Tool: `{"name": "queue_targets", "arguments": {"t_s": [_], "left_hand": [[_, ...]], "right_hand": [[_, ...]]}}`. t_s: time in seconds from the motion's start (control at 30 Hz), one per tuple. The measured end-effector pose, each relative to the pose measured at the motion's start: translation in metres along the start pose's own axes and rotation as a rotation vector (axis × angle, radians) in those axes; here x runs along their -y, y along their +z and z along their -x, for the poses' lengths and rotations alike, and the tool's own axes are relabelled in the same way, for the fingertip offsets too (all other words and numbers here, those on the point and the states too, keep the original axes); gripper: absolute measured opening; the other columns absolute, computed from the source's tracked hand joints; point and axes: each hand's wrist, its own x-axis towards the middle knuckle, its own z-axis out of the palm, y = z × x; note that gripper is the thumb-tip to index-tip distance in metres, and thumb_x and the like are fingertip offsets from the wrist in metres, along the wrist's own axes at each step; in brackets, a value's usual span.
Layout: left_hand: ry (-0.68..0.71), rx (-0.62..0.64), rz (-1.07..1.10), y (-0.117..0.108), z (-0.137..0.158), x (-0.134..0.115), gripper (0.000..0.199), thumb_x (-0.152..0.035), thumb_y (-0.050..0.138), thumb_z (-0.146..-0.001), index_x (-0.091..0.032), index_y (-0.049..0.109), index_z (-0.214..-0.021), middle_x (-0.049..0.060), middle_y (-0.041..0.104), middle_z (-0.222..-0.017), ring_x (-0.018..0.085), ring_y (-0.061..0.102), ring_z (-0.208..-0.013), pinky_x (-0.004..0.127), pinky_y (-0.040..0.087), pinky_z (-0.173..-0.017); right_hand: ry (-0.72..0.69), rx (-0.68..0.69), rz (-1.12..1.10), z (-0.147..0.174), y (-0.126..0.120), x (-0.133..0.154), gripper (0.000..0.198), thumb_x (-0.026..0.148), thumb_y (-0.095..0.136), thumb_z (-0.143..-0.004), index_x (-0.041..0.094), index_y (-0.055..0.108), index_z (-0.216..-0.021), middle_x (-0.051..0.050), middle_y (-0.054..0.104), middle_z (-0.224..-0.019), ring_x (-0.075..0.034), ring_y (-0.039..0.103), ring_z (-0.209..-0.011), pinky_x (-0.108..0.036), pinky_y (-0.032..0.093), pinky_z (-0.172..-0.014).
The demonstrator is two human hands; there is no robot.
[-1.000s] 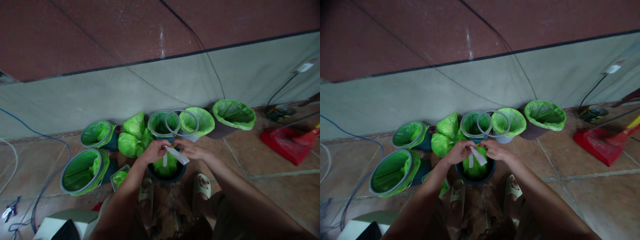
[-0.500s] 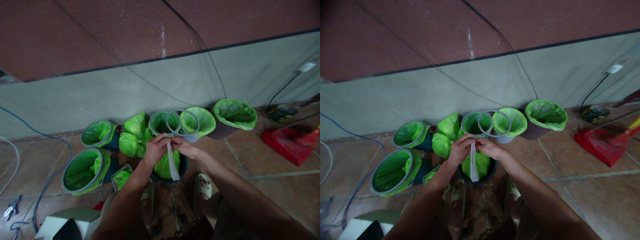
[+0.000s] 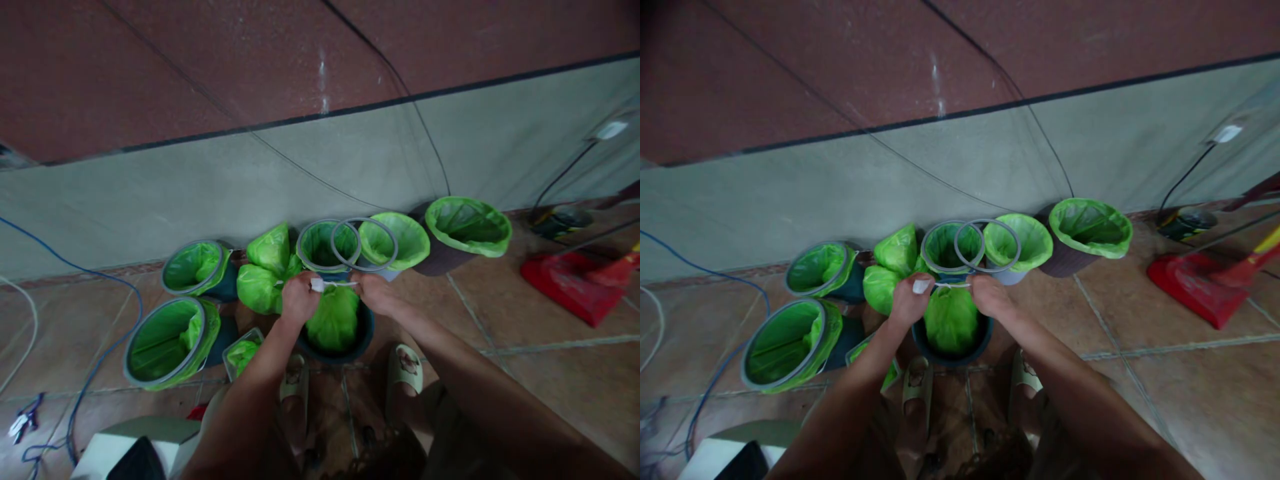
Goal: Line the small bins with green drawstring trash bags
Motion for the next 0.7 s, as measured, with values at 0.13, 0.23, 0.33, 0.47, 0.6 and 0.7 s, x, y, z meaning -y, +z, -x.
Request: {"name": "queue_targets", "arguments": {"t_s": [0.13,0.23,0.33,0.47,0.6,0.7], "left_hand": [[-0.336,0.094,0.113,-0.001,-0.006,0.006,0.020,-0.020,0.061,-0.078,-0.018,0.066,-0.058,0.002,0.062,-0.055,0.017,0.061,-0.059,0.027,0.043,-0.059],[-0.489,0.157,0.523,0.002,-0.008,0.003,0.018,-0.023,0.059,-0.076,-0.016,0.066,-0.061,0.000,0.058,-0.051,0.012,0.053,-0.049,0.022,0.036,-0.048],[-0.595,0.210,0.848,0.008,-0.006,-0.005,0.021,-0.030,0.059,-0.075,-0.016,0.058,-0.059,0.003,0.064,-0.057,0.009,0.050,-0.044,0.021,0.033,-0.042],[-0.618,0.227,0.923,0.017,-0.004,-0.010,0.031,-0.040,0.064,-0.076,-0.018,0.051,-0.059,0.002,0.063,-0.057,0.008,0.049,-0.041,0.020,0.033,-0.040],[-0.501,0.332,0.927,0.020,-0.002,-0.010,0.029,-0.042,0.070,-0.074,-0.015,0.060,-0.069,-0.001,0.059,-0.058,0.008,0.052,-0.047,0.020,0.040,-0.048],[-0.332,0.495,0.920,0.020,0.000,-0.009,0.021,-0.030,0.075,-0.066,-0.014,0.067,-0.076,-0.003,0.059,-0.061,0.007,0.051,-0.052,0.020,0.041,-0.054]], "right_hand": [[-0.005,0.137,-0.065,-0.001,0.004,-0.010,0.020,0.015,0.052,-0.085,0.016,0.064,-0.071,-0.004,0.064,-0.067,-0.014,0.054,-0.063,-0.026,0.033,-0.057],[-0.034,0.140,-0.317,-0.003,0.004,-0.009,0.019,0.016,0.050,-0.084,0.016,0.066,-0.073,-0.003,0.064,-0.066,-0.013,0.055,-0.061,-0.024,0.037,-0.057],[-0.037,0.136,-0.642,-0.002,-0.001,-0.002,0.021,0.022,0.051,-0.084,0.015,0.070,-0.085,-0.002,0.064,-0.066,-0.012,0.056,-0.059,-0.023,0.041,-0.056],[-0.056,0.100,-0.878,0.001,-0.012,0.008,0.025,0.029,0.062,-0.076,0.014,0.074,-0.092,-0.001,0.065,-0.065,-0.011,0.055,-0.058,-0.024,0.043,-0.057],[-0.115,0.109,-0.945,0.003,-0.018,0.016,0.025,0.027,0.067,-0.066,0.015,0.076,-0.087,-0.001,0.067,-0.067,-0.011,0.054,-0.060,-0.024,0.043,-0.058],[-0.149,0.097,-0.959,0.005,-0.019,0.020,0.023,0.024,0.066,-0.065,0.016,0.075,-0.085,0.001,0.065,-0.066,-0.011,0.051,-0.059,-0.023,0.039,-0.057]]}}
